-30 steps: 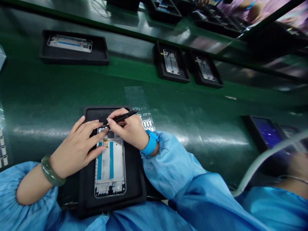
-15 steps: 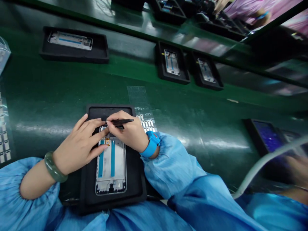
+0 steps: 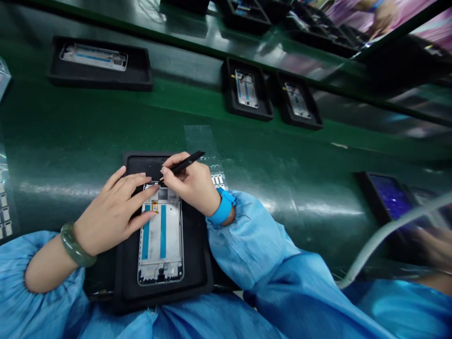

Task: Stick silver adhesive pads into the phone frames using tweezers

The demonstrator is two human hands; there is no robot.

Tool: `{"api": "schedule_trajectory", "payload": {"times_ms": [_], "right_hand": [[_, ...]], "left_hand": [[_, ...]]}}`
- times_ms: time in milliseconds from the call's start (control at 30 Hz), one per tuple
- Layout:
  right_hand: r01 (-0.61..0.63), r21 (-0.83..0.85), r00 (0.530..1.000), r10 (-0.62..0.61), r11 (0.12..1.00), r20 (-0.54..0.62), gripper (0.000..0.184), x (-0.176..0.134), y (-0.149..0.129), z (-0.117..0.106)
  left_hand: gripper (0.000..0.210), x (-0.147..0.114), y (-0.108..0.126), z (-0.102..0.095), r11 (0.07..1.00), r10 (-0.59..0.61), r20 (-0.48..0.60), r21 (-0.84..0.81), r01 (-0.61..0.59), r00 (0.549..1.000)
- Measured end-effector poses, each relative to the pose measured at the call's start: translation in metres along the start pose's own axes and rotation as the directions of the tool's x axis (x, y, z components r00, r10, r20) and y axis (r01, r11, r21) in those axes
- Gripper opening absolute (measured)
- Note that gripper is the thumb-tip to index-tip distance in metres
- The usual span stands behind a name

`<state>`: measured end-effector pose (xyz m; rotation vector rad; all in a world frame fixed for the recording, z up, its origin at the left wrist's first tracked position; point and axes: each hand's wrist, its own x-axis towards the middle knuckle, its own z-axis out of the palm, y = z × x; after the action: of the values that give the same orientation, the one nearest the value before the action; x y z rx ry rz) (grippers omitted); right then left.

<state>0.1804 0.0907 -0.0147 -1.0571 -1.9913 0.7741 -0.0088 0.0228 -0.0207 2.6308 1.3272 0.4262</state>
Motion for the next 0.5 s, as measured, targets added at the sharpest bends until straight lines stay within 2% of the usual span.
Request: {"api": "schedule_trajectory", "payload": {"times_ms": [133, 267, 333, 433, 500], "right_hand": [[0.099, -0.072, 0.995, -0.100, 0.993, -0.004, 0.003, -0.0024, -0.0009, 0.0031], [0.282, -0.233, 0.959, -0.270, 0.931, 0.083, 0.007, -0.0052, -0.0036, 0.0042], [0.248, -0.191, 0.969, -0.238, 0.950, 0.072, 0.006, -0.0049, -0.0018, 0.0018], [0.071, -0.014, 0.997, -0.071, 0.997, -0.009, 0.004, -0.0030, 0.0039, -0.0027], [0.017, 0.044, 1.000, -0.017, 0.999, -0.010, 0.005, -0.0020, 0.0061, -0.0038]], "left_hand": [[0.042, 0.0003, 0.0009, -0.0005, 1.000, 0.007, -0.005, 0.008, -0.007, 1.000], [0.042, 0.0007, 0.0012, -0.0009, 1.000, 0.009, -0.002, 0.007, -0.009, 1.000], [0.043, 0.0006, 0.0013, -0.0006, 1.000, 0.008, -0.008, 0.010, -0.008, 1.000], [0.041, 0.0005, 0.0015, 0.0002, 1.000, 0.007, -0.020, 0.005, -0.007, 1.000], [0.041, 0.0004, 0.0015, 0.0005, 1.000, 0.002, -0.020, -0.003, -0.002, 1.000]]}}
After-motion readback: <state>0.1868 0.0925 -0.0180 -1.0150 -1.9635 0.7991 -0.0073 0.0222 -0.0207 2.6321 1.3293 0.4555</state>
